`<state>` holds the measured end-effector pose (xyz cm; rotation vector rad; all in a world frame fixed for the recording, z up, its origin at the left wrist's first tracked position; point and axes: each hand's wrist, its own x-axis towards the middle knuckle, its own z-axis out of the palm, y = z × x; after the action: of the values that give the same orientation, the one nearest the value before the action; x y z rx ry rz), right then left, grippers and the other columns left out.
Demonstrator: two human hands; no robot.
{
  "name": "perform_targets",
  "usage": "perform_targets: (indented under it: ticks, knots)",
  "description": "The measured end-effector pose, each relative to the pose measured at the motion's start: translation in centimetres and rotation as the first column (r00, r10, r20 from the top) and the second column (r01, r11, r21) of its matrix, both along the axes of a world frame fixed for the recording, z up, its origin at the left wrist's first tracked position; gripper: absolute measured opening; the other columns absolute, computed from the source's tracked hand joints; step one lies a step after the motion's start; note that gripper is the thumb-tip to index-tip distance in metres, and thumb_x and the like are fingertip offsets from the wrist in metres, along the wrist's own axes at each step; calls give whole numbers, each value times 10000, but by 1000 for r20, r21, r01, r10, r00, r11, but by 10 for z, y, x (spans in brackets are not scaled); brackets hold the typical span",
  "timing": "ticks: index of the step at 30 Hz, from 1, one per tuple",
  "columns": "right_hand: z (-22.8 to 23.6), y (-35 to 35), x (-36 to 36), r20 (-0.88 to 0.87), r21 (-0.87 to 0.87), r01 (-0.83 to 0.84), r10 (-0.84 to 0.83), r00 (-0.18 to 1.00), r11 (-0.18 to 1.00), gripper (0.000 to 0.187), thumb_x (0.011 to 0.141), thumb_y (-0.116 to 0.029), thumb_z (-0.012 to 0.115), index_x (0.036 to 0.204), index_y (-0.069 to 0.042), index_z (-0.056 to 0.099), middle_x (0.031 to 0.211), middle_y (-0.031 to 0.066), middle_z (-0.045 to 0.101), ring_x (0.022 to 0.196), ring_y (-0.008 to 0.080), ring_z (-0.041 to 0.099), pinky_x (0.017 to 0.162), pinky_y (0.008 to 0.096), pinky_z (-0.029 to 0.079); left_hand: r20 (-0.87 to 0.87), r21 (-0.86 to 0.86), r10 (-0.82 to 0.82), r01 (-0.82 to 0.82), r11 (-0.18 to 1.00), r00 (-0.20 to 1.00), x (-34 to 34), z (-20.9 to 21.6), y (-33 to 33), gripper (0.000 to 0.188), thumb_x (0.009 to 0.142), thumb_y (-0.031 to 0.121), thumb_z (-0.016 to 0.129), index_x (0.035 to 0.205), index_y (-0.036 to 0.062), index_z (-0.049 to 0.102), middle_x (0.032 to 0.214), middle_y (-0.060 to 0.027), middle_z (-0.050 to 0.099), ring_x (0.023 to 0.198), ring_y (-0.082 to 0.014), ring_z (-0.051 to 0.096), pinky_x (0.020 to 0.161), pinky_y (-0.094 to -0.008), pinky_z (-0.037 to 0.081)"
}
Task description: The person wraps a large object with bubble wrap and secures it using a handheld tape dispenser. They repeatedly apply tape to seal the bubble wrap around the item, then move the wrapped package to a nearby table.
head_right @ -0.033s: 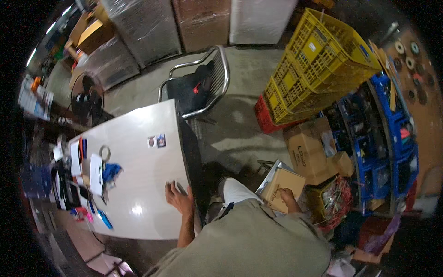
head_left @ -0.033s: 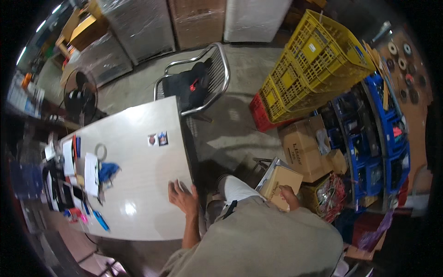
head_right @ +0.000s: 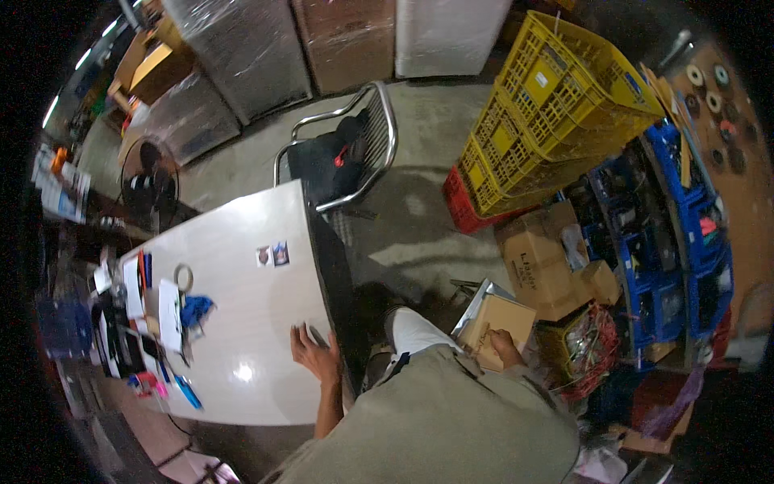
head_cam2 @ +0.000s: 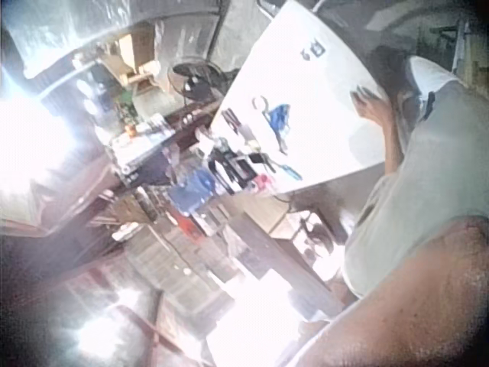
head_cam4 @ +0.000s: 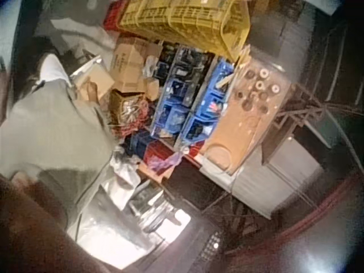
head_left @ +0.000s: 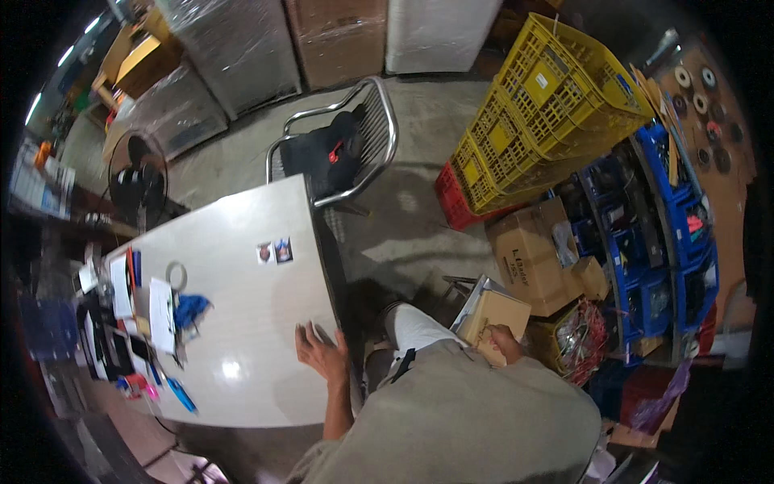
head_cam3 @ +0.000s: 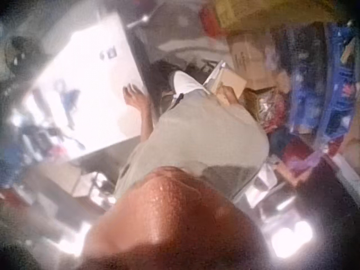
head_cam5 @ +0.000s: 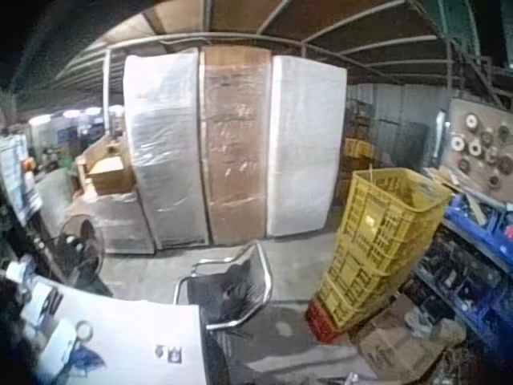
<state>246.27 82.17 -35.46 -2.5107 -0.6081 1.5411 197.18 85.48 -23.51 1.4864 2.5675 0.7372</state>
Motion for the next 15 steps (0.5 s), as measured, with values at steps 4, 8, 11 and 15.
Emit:
perform_targets:
  ticks: [4, 8, 11, 15]
  knots:
    - [1, 56, -19, -152, -164, -63, 38, 988, 984, 365, 1004, -366, 578, 990, -6, 640, 768, 72, 586, 677, 188, 563, 593, 411, 479, 6, 5, 16, -16, 1000, 1000, -13, -22, -12, 727, 815, 303, 741, 1414, -4, 466, 1490, -262, 410, 1393, -428, 358, 1138, -551, 267]
    - [-37, 157, 2, -279, -72, -32, 11, 960, 997, 451, 985, -435, 625, 1086, 4, 649, 907, 111, 658, 801, 208, 629, 710, 391, 530, -162, 39, -76, 84, 996, 984, -26, -45, 4, 763, 850, 407, 691, 1410, -55, 457, 1466, -282, 429, 1353, -443, 397, 1136, -536, 304]
    - [-67, 240, 34, -152, 81, -47, 59, 987, 996, 460, 982, -407, 643, 1233, -22, 621, 921, 82, 700, 818, 199, 655, 718, 387, 526, -121, 31, -89, 94, 995, 989, -16, -35, 74, 852, 869, 501, 659, 1426, -101, 430, 1430, -315, 436, 1353, -455, 395, 1142, -541, 318]
    - [-59, 335, 95, -291, -33, 215, -215, 932, 976, 516, 961, -469, 650, 1254, -46, 614, 1046, 88, 695, 882, 204, 670, 757, 403, 542, 157, 171, 86, -113, 979, 984, 25, 8, 270, 684, 955, 280, 643, 1469, -77, 368, 1470, -293, 390, 1370, -420, 394, 1178, -510, 264]
